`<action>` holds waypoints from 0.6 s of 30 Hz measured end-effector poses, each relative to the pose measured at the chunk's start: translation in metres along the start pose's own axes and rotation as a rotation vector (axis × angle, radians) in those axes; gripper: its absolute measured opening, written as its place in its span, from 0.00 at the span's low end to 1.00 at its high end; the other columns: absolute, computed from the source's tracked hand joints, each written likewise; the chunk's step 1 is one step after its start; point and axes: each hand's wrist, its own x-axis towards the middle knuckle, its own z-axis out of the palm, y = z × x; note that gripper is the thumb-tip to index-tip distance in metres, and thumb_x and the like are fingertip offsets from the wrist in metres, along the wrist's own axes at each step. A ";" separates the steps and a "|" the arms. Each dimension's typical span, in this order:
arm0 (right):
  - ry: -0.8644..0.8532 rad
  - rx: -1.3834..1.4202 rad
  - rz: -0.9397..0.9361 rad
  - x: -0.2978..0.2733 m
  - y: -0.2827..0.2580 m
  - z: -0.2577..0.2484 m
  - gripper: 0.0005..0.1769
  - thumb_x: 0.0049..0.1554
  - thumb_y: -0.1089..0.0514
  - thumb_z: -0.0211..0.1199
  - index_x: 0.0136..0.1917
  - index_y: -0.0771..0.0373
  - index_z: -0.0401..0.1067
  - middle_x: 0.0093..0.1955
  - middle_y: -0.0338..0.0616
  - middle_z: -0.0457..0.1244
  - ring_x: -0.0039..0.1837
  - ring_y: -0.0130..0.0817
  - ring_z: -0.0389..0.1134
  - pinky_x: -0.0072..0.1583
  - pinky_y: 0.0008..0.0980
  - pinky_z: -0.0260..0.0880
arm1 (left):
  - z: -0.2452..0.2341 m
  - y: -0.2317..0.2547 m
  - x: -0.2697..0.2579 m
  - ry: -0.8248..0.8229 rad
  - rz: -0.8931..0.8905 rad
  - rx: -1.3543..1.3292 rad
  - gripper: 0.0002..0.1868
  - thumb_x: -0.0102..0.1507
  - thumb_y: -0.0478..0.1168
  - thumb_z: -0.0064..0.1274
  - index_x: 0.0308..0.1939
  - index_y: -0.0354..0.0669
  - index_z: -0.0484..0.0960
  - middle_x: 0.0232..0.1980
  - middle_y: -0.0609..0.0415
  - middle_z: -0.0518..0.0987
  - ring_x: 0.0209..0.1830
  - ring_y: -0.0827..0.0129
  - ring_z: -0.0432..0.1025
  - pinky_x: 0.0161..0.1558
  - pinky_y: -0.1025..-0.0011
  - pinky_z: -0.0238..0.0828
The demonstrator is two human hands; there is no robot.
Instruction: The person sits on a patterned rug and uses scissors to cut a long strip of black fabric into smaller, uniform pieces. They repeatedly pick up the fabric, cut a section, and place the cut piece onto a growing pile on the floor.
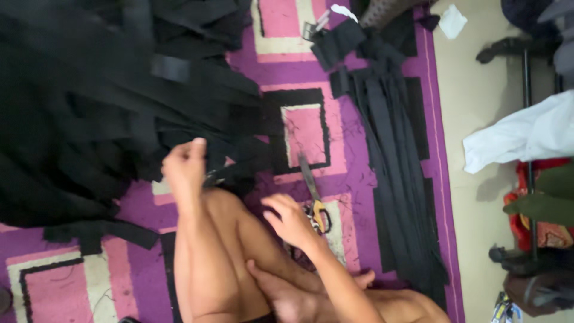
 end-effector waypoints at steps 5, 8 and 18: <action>0.235 -0.041 -0.064 0.118 -0.019 0.034 0.22 0.57 0.67 0.61 0.66 0.67 0.71 0.66 0.57 0.66 0.68 0.54 0.66 0.69 0.42 0.65 | 0.022 0.010 0.016 -0.016 -0.053 -0.079 0.28 0.57 0.54 0.66 0.52 0.37 0.84 0.38 0.41 0.85 0.41 0.49 0.80 0.45 0.59 0.74; 0.256 0.007 -0.040 0.164 -0.021 0.046 0.29 0.59 0.67 0.60 0.73 0.66 0.64 0.68 0.60 0.64 0.70 0.54 0.65 0.69 0.40 0.64 | 0.021 0.016 0.018 -0.102 -0.048 -0.173 0.24 0.60 0.52 0.65 0.49 0.34 0.83 0.40 0.41 0.86 0.41 0.54 0.82 0.46 0.62 0.76; 0.330 0.246 0.199 0.158 -0.026 0.046 0.15 0.61 0.63 0.63 0.62 0.67 0.76 0.52 0.47 0.70 0.52 0.28 0.69 0.55 0.25 0.68 | 0.047 -0.001 0.019 -0.290 -0.160 -0.850 0.13 0.63 0.37 0.56 0.47 0.29 0.80 0.39 0.47 0.87 0.37 0.67 0.82 0.39 0.72 0.75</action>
